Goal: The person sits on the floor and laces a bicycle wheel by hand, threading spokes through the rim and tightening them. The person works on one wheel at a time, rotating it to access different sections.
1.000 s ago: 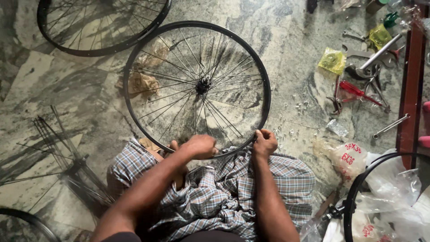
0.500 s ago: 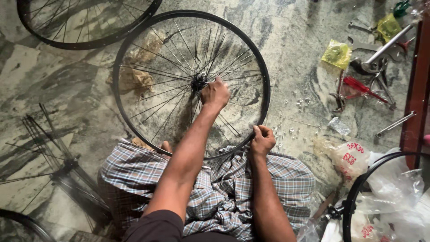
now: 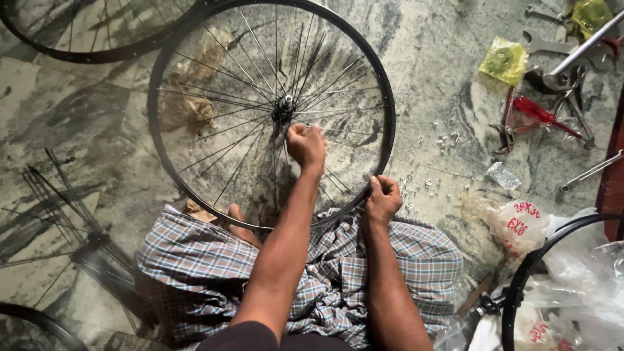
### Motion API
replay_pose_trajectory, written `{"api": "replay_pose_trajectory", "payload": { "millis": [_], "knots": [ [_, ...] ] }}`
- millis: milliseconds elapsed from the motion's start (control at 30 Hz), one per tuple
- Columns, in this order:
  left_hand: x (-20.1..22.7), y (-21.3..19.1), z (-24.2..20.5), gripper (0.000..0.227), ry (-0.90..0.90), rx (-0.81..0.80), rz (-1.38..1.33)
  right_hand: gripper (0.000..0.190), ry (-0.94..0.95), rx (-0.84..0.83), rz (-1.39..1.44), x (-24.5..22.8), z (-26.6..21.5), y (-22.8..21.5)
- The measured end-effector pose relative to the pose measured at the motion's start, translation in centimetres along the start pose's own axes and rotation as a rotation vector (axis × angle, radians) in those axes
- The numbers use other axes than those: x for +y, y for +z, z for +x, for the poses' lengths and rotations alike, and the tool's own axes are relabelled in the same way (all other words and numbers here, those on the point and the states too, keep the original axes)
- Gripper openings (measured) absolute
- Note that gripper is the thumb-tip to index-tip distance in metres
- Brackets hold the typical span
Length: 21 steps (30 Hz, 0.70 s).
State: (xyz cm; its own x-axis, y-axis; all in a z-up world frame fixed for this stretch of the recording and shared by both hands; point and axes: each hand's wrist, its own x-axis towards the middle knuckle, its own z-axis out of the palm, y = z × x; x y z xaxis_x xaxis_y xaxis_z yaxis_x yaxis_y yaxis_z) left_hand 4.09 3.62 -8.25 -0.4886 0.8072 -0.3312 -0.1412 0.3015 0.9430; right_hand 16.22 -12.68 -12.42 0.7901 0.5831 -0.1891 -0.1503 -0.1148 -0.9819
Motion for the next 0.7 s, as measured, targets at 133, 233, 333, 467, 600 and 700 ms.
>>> {"api": "replay_pose_trajectory", "payload": {
  "millis": [133,233,333,467,600,700],
  "knots": [
    [0.6,3.0,2.8,0.033,-0.074,-0.008,-0.413,0.013,0.038,0.001,0.030,-0.2,0.3,0.5],
    [0.4,3.5,3.8,0.045,-0.147,-0.008,-0.579,0.013,0.070,0.006,0.070,0.1,0.1,0.3],
    [0.0,3.5,4.4,0.031,-0.152,-0.052,-0.636,0.012,0.086,-0.002,0.102,0.4,0.3,0.2],
    [-0.5,3.1,4.6,0.020,-0.141,-0.085,-0.639,0.013,0.084,0.011,0.064,0.4,0.3,0.3],
    [-0.7,2.9,4.5,0.018,-0.067,-0.154,-0.609,0.012,0.079,0.000,0.044,-0.2,0.3,0.4],
    [-0.9,2.3,4.0,0.022,-0.046,-0.168,-0.537,0.012,0.093,0.000,0.038,-0.5,-0.1,0.2]
  ]
}}
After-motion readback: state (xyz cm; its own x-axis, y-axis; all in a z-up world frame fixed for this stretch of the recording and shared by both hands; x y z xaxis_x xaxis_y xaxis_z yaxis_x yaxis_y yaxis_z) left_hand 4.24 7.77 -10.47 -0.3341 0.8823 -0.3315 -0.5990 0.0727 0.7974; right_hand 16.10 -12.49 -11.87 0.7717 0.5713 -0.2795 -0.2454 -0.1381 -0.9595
